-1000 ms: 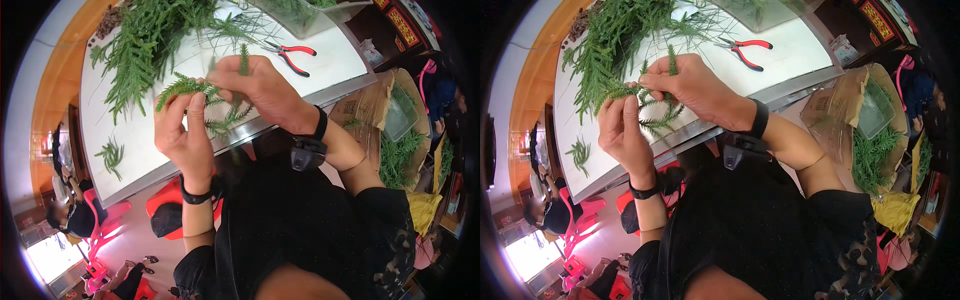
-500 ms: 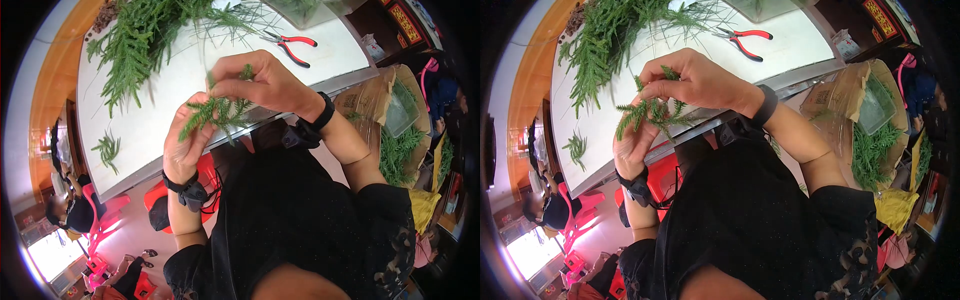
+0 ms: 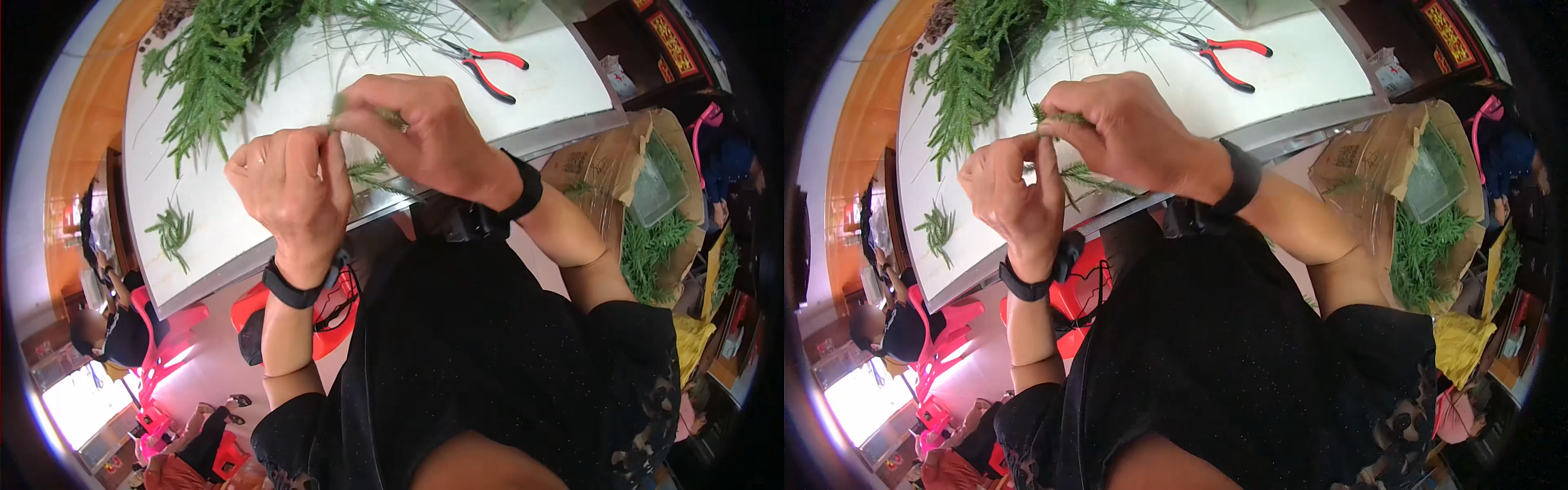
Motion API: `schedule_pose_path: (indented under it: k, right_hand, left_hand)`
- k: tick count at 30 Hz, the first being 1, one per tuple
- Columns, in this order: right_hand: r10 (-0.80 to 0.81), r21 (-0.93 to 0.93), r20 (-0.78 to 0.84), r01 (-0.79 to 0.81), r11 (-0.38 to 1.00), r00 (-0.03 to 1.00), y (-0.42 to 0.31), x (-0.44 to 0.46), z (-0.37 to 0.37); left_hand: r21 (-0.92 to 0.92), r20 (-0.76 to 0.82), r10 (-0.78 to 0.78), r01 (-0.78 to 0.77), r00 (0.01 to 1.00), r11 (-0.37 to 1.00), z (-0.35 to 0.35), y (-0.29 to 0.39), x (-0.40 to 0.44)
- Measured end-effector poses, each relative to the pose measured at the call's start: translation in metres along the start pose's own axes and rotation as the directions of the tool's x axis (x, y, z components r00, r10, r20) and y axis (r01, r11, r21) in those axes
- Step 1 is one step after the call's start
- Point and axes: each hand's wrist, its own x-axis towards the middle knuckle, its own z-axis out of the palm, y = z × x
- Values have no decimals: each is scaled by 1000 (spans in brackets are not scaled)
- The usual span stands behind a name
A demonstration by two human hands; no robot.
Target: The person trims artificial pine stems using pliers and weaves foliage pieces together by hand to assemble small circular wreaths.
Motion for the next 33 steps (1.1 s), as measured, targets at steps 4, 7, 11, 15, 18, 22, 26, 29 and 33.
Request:
schedule_pose_path:
  k: [4, 7, 11, 15, 18, 22, 26, 29, 33]
  right_hand:
    - [-297, -122, -112, 283, 951, 948, 4, 9, 7]
    - [-379, -184, -52, 364, 913, 924, -1, 10, 3]
    - [-517, -284, 37, 505, 815, 855, 1, 6, -1]
    - [-644, -339, 125, 643, 687, 755, 2, 0, -2]
    - [-697, -353, 157, 699, 621, 699, 3, -1, -3]
    - [-721, -368, 189, 729, 577, 667, 3, 3, -8]
    - [-699, -349, 218, 723, 596, 682, 1, 4, -7]
    - [-652, -339, 189, 672, 659, 734, 2, 3, -6]
    - [-633, -328, 177, 652, 684, 753, 4, 1, -5]
  left_hand:
    - [340, -222, 330, -244, 917, 908, -2, -4, 13]
    - [355, -234, 329, -235, 915, 905, -6, -2, 13]
    - [-27, -95, -13, 10, 995, 1000, -11, -3, 5]
    - [-616, 258, -303, 398, 917, 680, -20, -7, -1]
    - [-807, 495, -284, 555, 821, 199, -26, -8, 2]
    - [-728, 667, -250, 685, 702, -21, -25, -13, 4]
    - [-718, 688, -221, 693, 691, -64, -26, -17, 2]
    - [-764, 623, -239, 645, 745, 21, -22, -13, 2]
    - [-748, 659, -220, 656, 719, -98, -19, -11, 1]
